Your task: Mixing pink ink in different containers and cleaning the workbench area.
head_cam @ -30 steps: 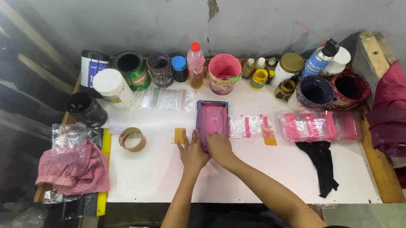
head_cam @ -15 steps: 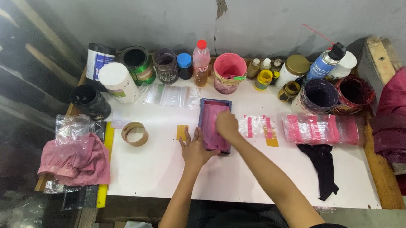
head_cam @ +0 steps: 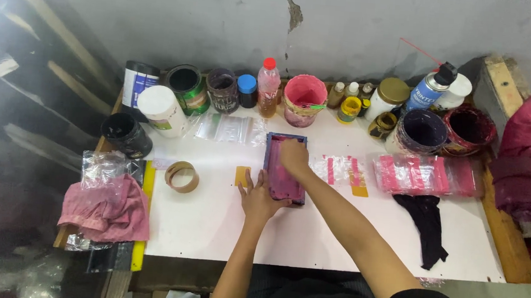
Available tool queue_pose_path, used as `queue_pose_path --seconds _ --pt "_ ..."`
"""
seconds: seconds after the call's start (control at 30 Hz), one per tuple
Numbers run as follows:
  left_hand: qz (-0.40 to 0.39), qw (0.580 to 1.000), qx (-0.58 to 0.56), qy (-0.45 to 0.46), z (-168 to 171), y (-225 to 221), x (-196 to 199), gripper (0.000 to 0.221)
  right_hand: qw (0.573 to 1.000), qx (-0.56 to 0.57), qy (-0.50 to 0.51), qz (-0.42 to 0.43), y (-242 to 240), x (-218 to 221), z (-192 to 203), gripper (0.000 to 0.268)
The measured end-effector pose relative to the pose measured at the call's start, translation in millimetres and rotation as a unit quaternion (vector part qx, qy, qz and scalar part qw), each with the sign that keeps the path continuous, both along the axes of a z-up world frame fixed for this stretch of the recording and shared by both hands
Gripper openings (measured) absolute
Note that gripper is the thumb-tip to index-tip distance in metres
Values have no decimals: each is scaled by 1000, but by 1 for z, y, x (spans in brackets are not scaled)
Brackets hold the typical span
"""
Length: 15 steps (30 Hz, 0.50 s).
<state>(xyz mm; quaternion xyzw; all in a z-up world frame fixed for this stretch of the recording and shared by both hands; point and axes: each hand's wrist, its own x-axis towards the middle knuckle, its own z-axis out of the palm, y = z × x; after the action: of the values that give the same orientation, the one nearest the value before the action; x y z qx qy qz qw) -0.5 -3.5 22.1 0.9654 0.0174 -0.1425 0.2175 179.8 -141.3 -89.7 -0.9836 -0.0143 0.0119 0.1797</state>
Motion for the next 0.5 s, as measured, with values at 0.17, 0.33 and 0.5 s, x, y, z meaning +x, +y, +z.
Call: queue_pose_path --seconds 0.17,0.33,0.5 --pt "-2 1000 0 -19 8 -1 -3 116 997 22 15 76 28 -41 34 18" --pt "-6 1000 -3 -10 -2 1 -1 121 997 49 58 8 4 -10 39 24" --pt "-2 1000 -20 -7 1 1 -2 119 980 -83 -101 148 -8 1 28 17"
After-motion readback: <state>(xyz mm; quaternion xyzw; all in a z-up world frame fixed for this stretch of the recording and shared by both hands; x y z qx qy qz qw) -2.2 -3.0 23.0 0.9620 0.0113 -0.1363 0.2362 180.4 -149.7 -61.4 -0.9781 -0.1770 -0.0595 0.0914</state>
